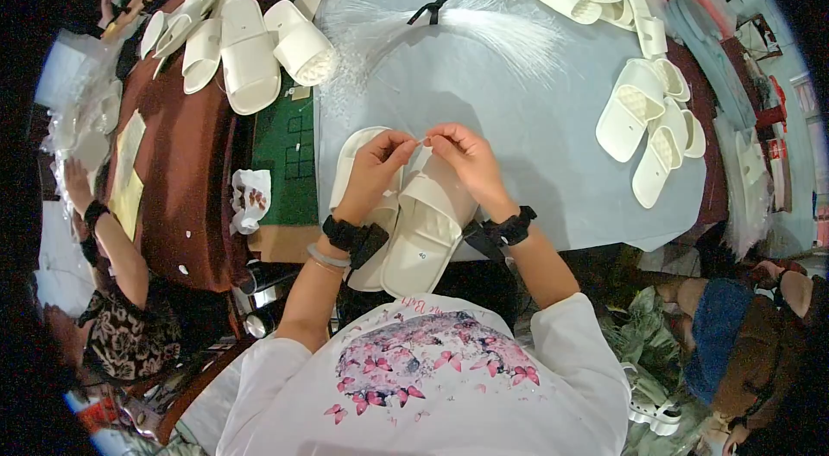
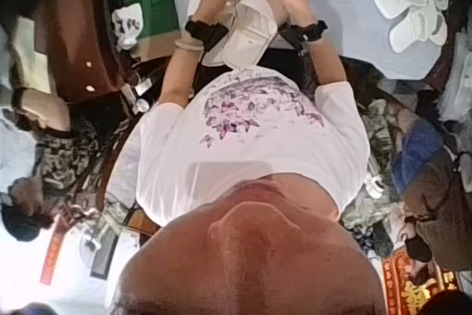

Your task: Assemble and inspect components of white foam slippers by hand.

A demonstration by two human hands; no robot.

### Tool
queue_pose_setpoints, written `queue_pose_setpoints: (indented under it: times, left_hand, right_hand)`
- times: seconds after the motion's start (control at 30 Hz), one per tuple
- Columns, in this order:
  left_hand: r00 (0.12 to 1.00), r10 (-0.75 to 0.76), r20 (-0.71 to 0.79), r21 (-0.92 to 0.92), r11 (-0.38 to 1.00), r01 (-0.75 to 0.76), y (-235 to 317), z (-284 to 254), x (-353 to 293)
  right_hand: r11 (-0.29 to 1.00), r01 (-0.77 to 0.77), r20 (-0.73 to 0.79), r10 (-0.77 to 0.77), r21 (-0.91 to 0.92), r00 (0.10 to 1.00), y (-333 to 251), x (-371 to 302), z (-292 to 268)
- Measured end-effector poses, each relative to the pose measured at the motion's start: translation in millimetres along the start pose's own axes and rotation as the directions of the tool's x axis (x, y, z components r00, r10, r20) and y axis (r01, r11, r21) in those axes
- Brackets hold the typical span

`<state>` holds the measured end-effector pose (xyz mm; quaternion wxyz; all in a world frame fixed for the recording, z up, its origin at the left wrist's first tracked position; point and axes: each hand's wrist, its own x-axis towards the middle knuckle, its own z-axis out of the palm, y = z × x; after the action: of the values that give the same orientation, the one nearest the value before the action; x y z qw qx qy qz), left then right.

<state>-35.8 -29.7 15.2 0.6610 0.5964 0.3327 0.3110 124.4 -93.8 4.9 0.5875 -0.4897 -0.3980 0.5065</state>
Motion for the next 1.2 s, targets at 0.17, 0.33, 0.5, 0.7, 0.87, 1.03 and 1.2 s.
queue_pose_setpoints:
  times: [0.17,0.33,0.5,0.7,0.87,1.03,1.2]
  left_hand:
    - [1.0,0.01,0.003,0.03,1.0,-0.01,5,0,-1]
    - [1.0,0.014,0.009,0.022,1.0,-0.015,1,-1,0]
    - [1.0,0.025,0.012,0.048,0.999,-0.026,1,-1,0]
    - [1.0,-0.018,-0.008,0.014,1.0,0.019,3,-1,0]
    - [0.999,0.027,-0.048,-0.045,0.999,-0.029,1,0,1]
    - [0.999,0.044,-0.032,-0.055,0.997,-0.046,-4,-4,2]
    - [0.995,0.053,-0.086,-0.109,0.992,-0.062,-5,-3,2]
  right_hand:
    - [0.999,0.02,-0.031,-0.021,-0.032,0.999,3,-1,4]
    - [0.999,0.041,-0.081,-0.042,-0.021,0.996,2,-2,6]
    - [0.999,0.007,-0.068,-0.011,-0.05,0.998,1,-3,4]
    - [0.993,0.087,-0.085,-0.094,-0.078,0.992,-10,-5,11]
    - [0.981,0.163,-0.135,-0.177,-0.109,0.975,-3,-3,2]
    - [0.977,0.184,-0.243,-0.206,-0.109,0.948,-26,0,13]
    - [0.972,0.231,-0.163,-0.224,0.028,0.961,-28,11,10]
